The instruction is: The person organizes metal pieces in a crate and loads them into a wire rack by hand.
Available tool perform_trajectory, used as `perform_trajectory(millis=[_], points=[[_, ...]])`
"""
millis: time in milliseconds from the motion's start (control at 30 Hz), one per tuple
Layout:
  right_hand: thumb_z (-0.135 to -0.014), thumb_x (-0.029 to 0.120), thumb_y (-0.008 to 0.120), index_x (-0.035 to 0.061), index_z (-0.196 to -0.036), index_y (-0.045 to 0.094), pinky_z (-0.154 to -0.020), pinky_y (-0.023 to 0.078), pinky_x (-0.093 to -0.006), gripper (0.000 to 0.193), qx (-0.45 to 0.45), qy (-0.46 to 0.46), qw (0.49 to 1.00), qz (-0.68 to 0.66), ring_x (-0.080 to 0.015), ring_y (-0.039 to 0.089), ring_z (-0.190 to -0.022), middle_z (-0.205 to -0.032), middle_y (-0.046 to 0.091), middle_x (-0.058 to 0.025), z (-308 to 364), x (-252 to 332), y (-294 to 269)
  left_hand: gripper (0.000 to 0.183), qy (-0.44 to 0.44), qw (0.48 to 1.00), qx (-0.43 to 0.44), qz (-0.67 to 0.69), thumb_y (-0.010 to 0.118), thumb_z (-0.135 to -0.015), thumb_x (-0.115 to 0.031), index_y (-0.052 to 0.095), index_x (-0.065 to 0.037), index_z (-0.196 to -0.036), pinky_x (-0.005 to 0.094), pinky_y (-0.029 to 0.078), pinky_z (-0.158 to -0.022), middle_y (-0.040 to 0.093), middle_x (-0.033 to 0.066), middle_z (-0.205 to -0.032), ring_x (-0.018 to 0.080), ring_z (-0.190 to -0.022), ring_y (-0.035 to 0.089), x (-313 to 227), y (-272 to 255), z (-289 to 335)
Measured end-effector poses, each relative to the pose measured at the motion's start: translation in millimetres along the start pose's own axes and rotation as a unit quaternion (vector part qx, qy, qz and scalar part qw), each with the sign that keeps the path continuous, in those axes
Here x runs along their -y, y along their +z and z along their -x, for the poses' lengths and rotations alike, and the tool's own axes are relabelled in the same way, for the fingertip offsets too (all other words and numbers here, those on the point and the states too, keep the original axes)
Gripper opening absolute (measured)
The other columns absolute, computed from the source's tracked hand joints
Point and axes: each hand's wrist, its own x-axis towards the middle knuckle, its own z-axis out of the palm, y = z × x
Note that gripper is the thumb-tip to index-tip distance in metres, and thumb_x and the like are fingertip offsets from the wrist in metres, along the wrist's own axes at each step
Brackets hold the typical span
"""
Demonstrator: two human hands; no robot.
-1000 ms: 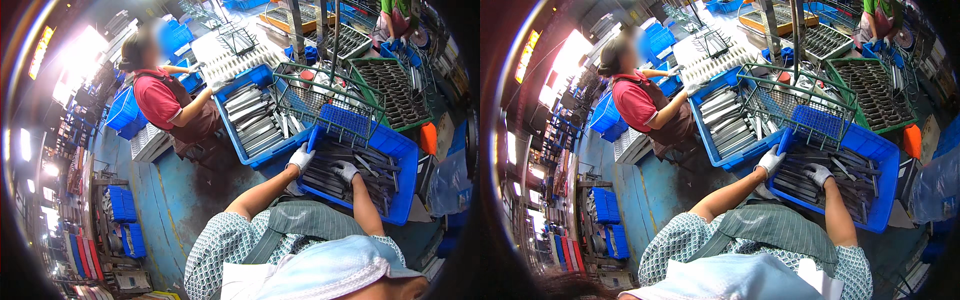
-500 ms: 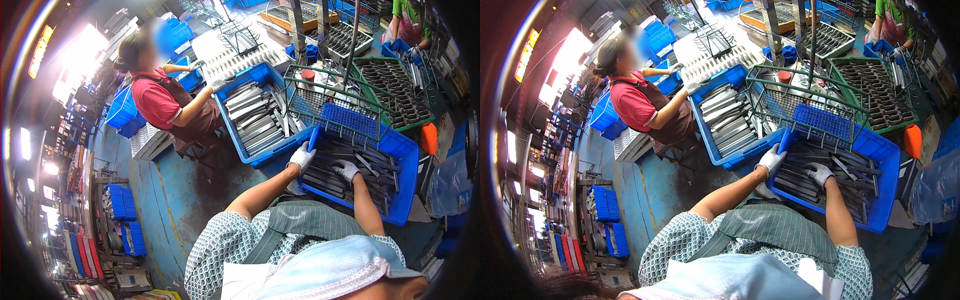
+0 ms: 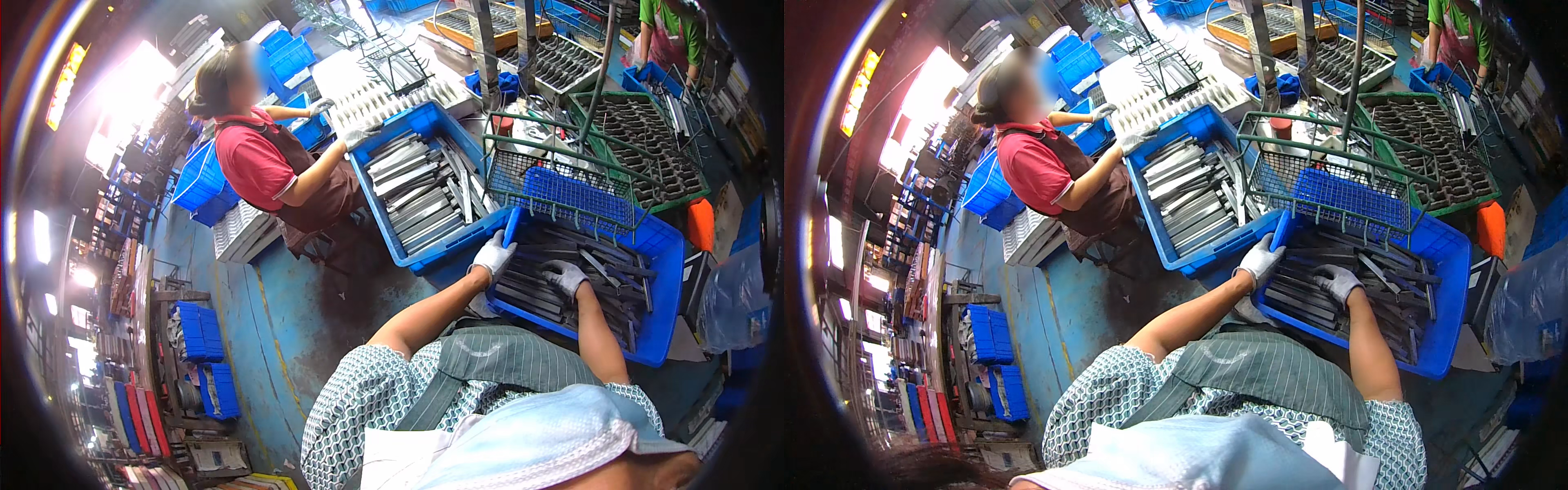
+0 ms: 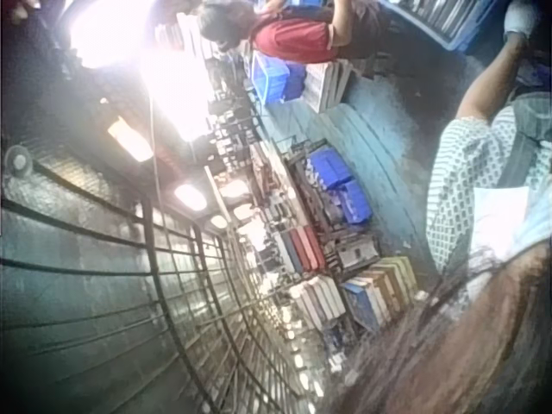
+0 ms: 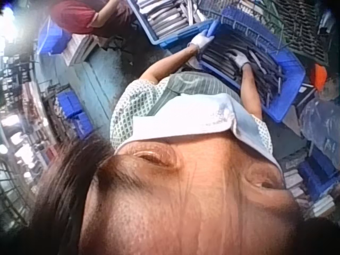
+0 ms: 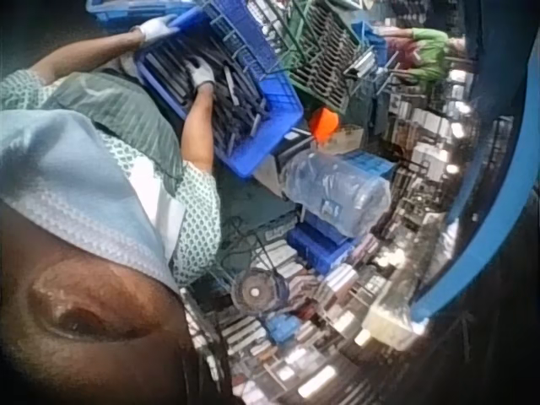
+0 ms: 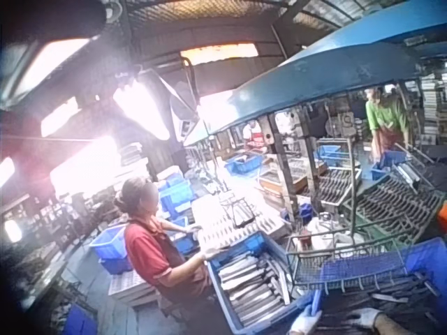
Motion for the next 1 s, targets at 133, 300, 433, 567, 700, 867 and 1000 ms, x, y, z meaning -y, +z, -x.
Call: perform_trajectory(millis=[133, 300, 433, 567, 700, 867, 1000], points=[[-0.077, 0.036, 0.058, 0.0097, -0.107, 0.057, -0.088, 0.040, -0.0341, 0.040, 0.002, 0.016, 1.000, -0.006, -0.0292, 0.052, -0.103, -0.108, 0.057, -0.0142, 1, 1, -1, 0.056, 0.007, 1.000, 0.000, -0.008, 0.052, -0.080, -0.037, 0.040, 0.000, -0.120, 0.0408, 0.043, -0.079, 0.056, 0.0255, -0.099, 0.0385, -0.094, 0.053, -1, 0, 0], [-0.077, 0.034, 0.058, 0.0090, -0.106, 0.058, -0.085, 0.042, -0.0329, 0.038, 0.005, 0.017, 1.000, -0.013, -0.0261, 0.055, -0.098, -0.104, 0.059, -0.0133, 1, 2, 0, 0.056, 0.007, 1.000, -0.009, -0.010, 0.052, -0.079, -0.036, 0.040, 0.000, -0.120, 0.0402, 0.043, -0.079, 0.056, 0.0259, -0.100, 0.0386, -0.093, 0.054, -3, -1, 3], [-0.077, 0.035, 0.058, 0.0098, -0.106, 0.058, -0.085, 0.042, -0.0332, 0.039, 0.011, 0.020, 1.000, -0.013, -0.0267, 0.054, -0.099, -0.105, 0.059, -0.0132, -1, 0, 0, 0.049, 0.006, 1.000, -0.007, -0.008, 0.053, -0.080, -0.032, 0.043, -0.001, -0.117, 0.0371, 0.044, -0.075, 0.058, 0.0227, -0.094, 0.0346, -0.087, 0.057, 0, 0, 0], [-0.076, 0.037, 0.059, 0.0093, -0.106, 0.058, -0.085, 0.042, -0.0331, 0.041, 0.003, 0.019, 1.000, -0.016, -0.0250, 0.055, -0.098, -0.104, 0.060, -0.0125, 0, 0, 2, 0.049, 0.015, 1.000, -0.010, -0.021, 0.053, -0.080, -0.032, 0.043, -0.001, -0.117, 0.0370, 0.044, -0.074, 0.058, 0.0223, -0.093, 0.0343, -0.086, 0.057, 2, 1, -1], [-0.075, 0.037, 0.060, 0.0086, -0.106, 0.058, -0.086, 0.041, -0.0331, 0.041, 0.010, 0.023, 0.999, -0.030, -0.0248, 0.055, -0.098, -0.103, 0.060, -0.0124, 2, 5, -1, 0.052, -0.002, 1.000, -0.003, -0.024, 0.053, -0.079, -0.033, 0.042, 0.000, -0.118, 0.0370, 0.044, -0.074, 0.058, 0.0223, -0.094, 0.0346, -0.087, 0.057, -1, -1, 0], [-0.077, 0.036, 0.058, 0.0102, -0.106, 0.058, -0.086, 0.041, -0.0327, 0.039, 0.017, 0.036, 0.998, -0.038, -0.0268, 0.054, -0.100, -0.105, 0.058, -0.0134, 1, 0, -1, 0.056, -0.002, 1.000, 0.001, -0.026, 0.053, -0.079, -0.034, 0.040, 0.000, -0.121, 0.0375, 0.043, -0.078, 0.057, 0.0233, -0.099, 0.0351, -0.092, 0.055, -6, -1, 1], [-0.077, 0.037, 0.058, 0.0098, -0.106, 0.058, -0.087, 0.041, -0.0335, 0.040, 0.020, 0.026, 0.999, -0.040, -0.0279, 0.053, -0.101, -0.107, 0.058, -0.0139, 1, -1, -1, 0.057, 0.004, 1.000, -0.001, -0.025, 0.050, -0.080, -0.038, 0.038, -0.001, -0.122, 0.0404, 0.042, -0.082, 0.054, 0.0263, -0.103, 0.0390, -0.096, 0.052, -4, -1, 2]])
